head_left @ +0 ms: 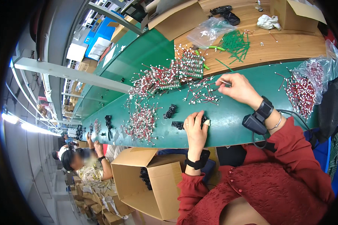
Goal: The person inserts small red and white LED components into black plastic housings at a factory assembly station. The hands pick up LEDs from a pile on the green table and place them into the housings one by one.
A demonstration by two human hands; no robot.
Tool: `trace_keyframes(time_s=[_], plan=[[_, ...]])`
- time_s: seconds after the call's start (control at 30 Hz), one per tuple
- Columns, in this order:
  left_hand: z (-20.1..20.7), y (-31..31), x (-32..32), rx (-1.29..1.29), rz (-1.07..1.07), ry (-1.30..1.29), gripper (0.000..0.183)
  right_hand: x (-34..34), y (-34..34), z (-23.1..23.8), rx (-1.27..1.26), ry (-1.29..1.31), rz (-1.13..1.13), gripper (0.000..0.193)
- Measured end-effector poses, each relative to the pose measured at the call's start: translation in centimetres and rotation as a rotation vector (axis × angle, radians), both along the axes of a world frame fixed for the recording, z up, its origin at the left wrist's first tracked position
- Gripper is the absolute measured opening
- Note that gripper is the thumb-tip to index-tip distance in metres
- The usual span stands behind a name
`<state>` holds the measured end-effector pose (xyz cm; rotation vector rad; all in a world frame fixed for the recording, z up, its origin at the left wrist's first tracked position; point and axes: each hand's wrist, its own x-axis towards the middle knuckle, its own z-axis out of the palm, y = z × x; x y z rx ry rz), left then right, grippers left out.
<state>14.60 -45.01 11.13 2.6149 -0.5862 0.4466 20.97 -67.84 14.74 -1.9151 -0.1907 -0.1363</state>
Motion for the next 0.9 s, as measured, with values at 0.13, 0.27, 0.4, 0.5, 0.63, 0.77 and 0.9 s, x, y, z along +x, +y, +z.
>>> trace_keyframes(time_s=[0.13, 0.27, 0.4, 0.5, 0.63, 0.77, 0.9], plan=[[-0.1, -0.4, 0.0, 0.097, 0.033, -0.077, 0.047, -0.7, 0.1, -1.6, -0.091, 0.105, 0.074, 0.018], [1.2, -0.2, 0.2, -0.020, 0.018, -0.140, 0.043, -1.1, 1.3, -3.1, -0.195, 0.001, 0.079, 0.015], [1.9, -1.5, 0.2, -0.809, -0.037, 0.160, 0.037, -1.3, 1.8, -3.3, -0.249, 0.006, -0.014, 0.013], [1.5, -3.0, 0.4, -1.503, -0.100, 0.572, 0.036, -1.7, 2.3, -3.2, -0.337, -0.098, -0.023, 0.017], [0.1, -4.0, 0.6, -1.851, -0.231, 0.855, 0.040, -2.2, 2.6, -3.4, -0.406, -0.179, -0.030, 0.019], [-1.1, -4.4, 0.5, -1.948, -0.291, 0.905, 0.040, -2.3, 2.6, -3.2, -0.442, -0.146, -0.011, 0.019], [-1.3, -4.5, 0.2, -1.873, -0.310, 0.836, 0.042, -2.5, 2.2, -2.6, -0.464, -0.089, 0.019, 0.021]])
